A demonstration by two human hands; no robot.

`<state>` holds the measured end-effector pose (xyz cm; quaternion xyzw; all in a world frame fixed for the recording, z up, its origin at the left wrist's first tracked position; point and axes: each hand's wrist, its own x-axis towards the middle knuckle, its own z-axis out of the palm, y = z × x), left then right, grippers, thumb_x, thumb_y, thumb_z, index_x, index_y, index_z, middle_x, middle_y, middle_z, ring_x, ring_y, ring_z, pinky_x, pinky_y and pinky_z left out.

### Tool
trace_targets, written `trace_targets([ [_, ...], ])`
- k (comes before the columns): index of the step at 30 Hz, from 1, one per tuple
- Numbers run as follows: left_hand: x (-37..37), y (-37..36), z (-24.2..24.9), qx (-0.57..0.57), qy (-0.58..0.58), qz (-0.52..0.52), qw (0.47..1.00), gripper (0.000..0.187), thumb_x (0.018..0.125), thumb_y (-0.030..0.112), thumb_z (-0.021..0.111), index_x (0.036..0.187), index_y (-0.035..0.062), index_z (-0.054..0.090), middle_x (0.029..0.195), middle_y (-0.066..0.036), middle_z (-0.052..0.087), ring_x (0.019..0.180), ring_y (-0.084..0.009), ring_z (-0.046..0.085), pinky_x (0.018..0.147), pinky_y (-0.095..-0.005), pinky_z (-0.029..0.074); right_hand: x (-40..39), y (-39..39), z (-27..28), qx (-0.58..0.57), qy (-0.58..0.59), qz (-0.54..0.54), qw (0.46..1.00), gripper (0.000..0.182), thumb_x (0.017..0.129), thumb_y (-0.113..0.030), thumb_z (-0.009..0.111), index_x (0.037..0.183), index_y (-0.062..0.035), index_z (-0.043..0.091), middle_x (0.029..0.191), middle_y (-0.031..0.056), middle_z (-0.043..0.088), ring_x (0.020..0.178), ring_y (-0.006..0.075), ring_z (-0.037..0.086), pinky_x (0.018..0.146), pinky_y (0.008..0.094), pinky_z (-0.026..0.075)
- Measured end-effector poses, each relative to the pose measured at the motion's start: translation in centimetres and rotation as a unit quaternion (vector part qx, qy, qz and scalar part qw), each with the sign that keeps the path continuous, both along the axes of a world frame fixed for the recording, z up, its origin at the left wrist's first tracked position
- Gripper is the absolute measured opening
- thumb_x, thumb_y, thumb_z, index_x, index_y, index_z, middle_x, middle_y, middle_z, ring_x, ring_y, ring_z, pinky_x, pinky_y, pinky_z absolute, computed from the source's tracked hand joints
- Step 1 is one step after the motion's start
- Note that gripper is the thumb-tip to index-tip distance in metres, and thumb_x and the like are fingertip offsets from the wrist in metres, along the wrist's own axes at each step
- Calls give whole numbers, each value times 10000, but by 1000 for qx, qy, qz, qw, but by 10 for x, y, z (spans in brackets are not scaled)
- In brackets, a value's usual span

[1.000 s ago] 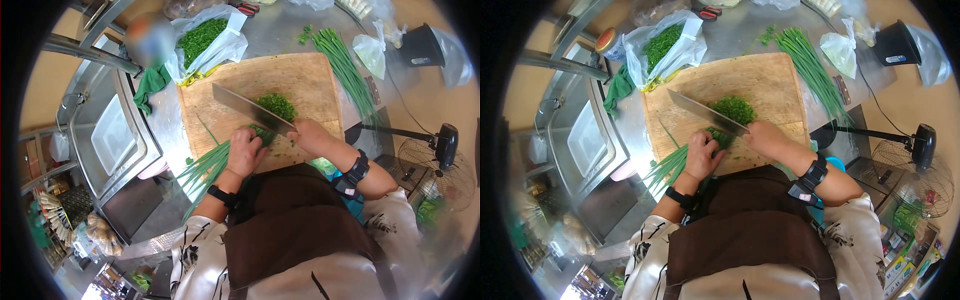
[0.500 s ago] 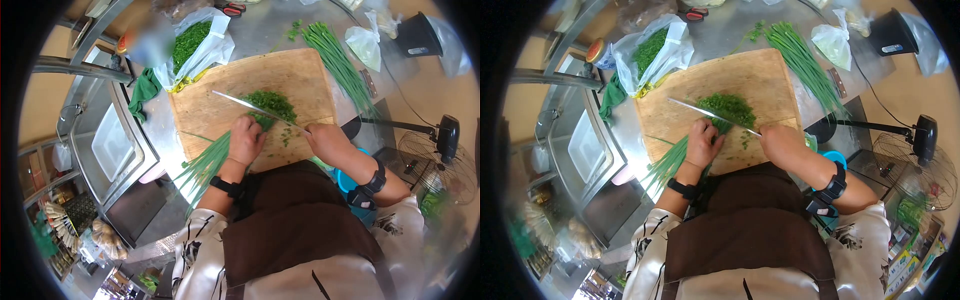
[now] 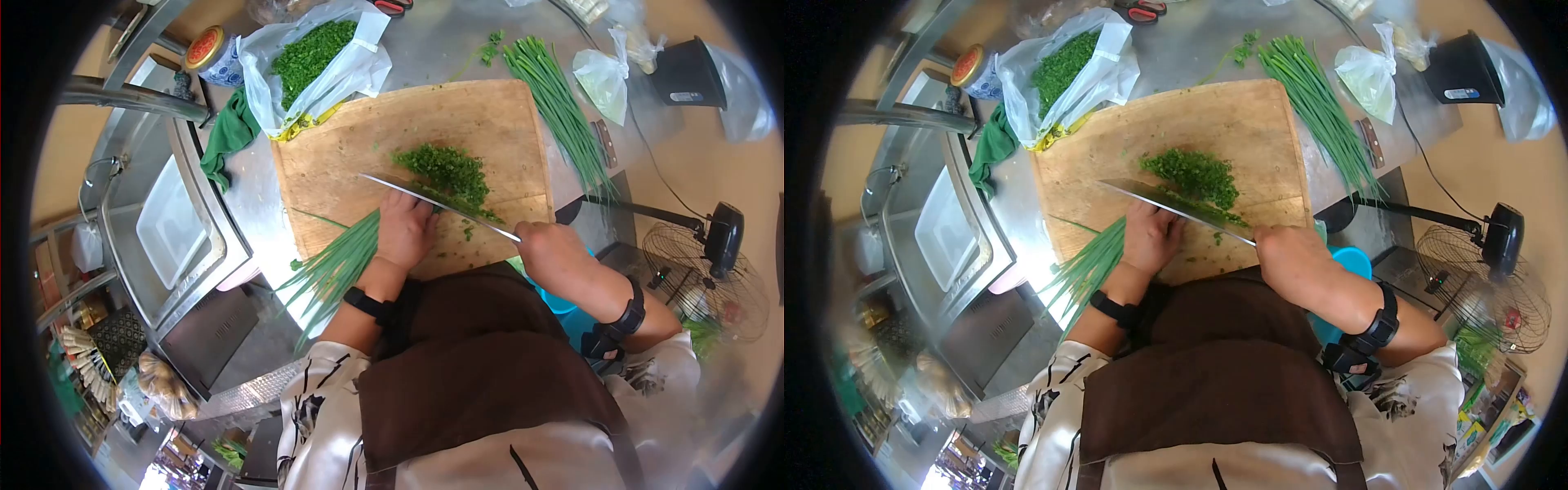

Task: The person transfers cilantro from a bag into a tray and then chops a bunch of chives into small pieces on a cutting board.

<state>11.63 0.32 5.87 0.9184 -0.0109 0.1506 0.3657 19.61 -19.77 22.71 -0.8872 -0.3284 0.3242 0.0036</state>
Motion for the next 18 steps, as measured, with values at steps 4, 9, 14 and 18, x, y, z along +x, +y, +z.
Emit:
trace_targets([
  [4,0,0,1,1,5,2,1000,240,661,83,696,895,46,655,1042,-128,556,1043,-347,496,908,-456,404,4,9,-29,16,13,-4,1000,96,820,-70,537,876,-8,583,724,208,619,693,418,606,633,500,483],
  [9,-4,2,2,-6,10,3,1000,138,649,82,696,753,52,611,946,-116,544,952,-339,506,834,-453,420,12,19,-85,100,-34,0,994,138,866,-150,555,878,-15,585,719,220,611,697,415,607,630,493,485],
  [14,0,4,6,-8,-3,2,1000,127,661,90,699,735,53,603,930,-113,538,928,-335,505,804,-446,422,15,8,-62,120,-34,11,992,152,876,-170,559,870,-20,585,724,215,612,691,410,609,620,495,486],
  [18,0,0,-8,-11,-39,10,999,137,666,99,705,768,50,627,974,-114,552,957,-333,508,815,-441,424,1,-1,-13,69,-18,33,997,121,853,-131,559,871,-14,585,720,213,614,686,408,612,610,494,488],
])
